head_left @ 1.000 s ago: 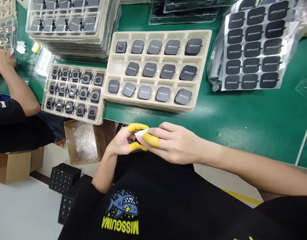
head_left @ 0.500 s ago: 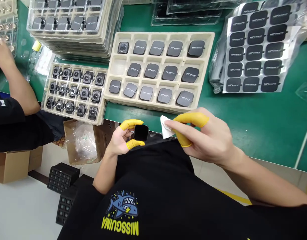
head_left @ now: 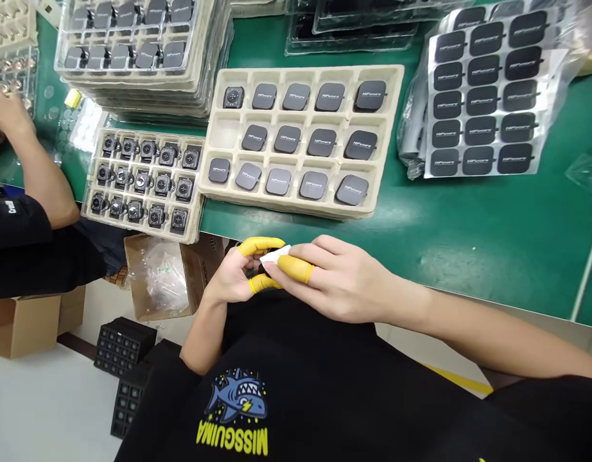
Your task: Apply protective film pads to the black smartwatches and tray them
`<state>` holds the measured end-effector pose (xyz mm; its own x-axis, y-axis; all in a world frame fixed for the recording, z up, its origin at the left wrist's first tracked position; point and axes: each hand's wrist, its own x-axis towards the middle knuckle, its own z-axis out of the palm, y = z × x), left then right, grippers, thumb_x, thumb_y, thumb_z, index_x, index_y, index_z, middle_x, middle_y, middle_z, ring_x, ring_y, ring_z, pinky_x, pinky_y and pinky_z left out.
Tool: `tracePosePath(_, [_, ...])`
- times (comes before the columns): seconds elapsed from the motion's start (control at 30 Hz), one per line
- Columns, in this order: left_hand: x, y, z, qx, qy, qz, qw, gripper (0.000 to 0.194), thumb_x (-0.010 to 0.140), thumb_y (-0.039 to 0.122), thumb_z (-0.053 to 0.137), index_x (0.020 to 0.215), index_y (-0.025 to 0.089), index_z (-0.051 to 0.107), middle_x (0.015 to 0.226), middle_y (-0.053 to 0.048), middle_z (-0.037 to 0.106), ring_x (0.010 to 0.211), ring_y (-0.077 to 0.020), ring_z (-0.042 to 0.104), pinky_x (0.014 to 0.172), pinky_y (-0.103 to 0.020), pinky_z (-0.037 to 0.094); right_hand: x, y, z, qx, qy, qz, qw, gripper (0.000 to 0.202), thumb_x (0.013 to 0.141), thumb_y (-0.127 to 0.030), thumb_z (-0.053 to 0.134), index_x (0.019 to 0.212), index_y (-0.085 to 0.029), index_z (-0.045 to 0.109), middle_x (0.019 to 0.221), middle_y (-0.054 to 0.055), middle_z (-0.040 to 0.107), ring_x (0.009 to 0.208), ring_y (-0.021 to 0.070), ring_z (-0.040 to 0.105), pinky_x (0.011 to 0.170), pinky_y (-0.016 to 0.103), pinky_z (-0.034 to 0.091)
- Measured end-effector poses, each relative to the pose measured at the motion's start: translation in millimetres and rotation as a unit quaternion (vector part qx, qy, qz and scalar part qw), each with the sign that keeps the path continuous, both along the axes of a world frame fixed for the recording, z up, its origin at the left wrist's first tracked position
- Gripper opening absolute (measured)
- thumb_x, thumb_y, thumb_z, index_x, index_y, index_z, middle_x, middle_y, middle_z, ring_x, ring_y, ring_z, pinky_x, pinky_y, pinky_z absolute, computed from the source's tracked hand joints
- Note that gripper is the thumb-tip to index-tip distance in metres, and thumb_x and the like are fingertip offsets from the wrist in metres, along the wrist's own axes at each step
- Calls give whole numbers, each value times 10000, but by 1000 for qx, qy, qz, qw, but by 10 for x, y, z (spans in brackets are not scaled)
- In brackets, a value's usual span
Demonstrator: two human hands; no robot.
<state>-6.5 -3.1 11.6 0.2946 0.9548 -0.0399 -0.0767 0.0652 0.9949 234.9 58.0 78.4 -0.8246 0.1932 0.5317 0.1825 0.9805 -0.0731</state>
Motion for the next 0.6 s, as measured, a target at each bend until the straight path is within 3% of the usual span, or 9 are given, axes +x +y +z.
tracePosePath(0.1, [14,-2,-44,-2,-17,12,1000,707,808,485,1018,1389,208,726,1237,-121,844,1066,-254,850,864,-292,691,-36,34,-5,22,-8,-35,999,191,1084,-103,630,1153,-139,804,993,103,780,933,228,667,687,380,434])
tracePosePath(0.23, [-7,-11,-104,-16,-5,61,998,705,795,481,1028,1370,217,715,1189,-100,843,1073,-244,845,880,-304,696,60,99,-24,24,-32,-111,993,236,1035,-36,594,1101,-109,809,809,83,683,799,236,586,655,387,432])
tracePosePath(0.33, [-44,-24,-113,-20,-5,92,996,726,764,482,1047,1362,219,731,1161,-92,842,1049,-237,847,865,-297,694,192,107,-36,-12,5,-143,990,297,1025,-22,570,1177,-119,806,863,93,718,794,237,595,677,388,474])
tracePosePath(0.47, [-32,-6,-81,-12,-13,85,996,730,749,482,1057,1350,212,745,1172,-104,852,1075,-244,854,886,-292,694,236,21,-12,-48,43,-95,993,290,1025,-44,651,1253,-157,791,947,85,751,842,233,639,706,384,479])
tracePosePath(0.6, [5,26,-31,12,-29,68,997,684,798,461,1031,1364,215,736,1199,-112,861,1090,-244,860,890,-281,693,110,-38,23,-42,49,-62,996,231,1067,-66,636,1244,-118,776,933,82,750,882,231,656,679,364,457])
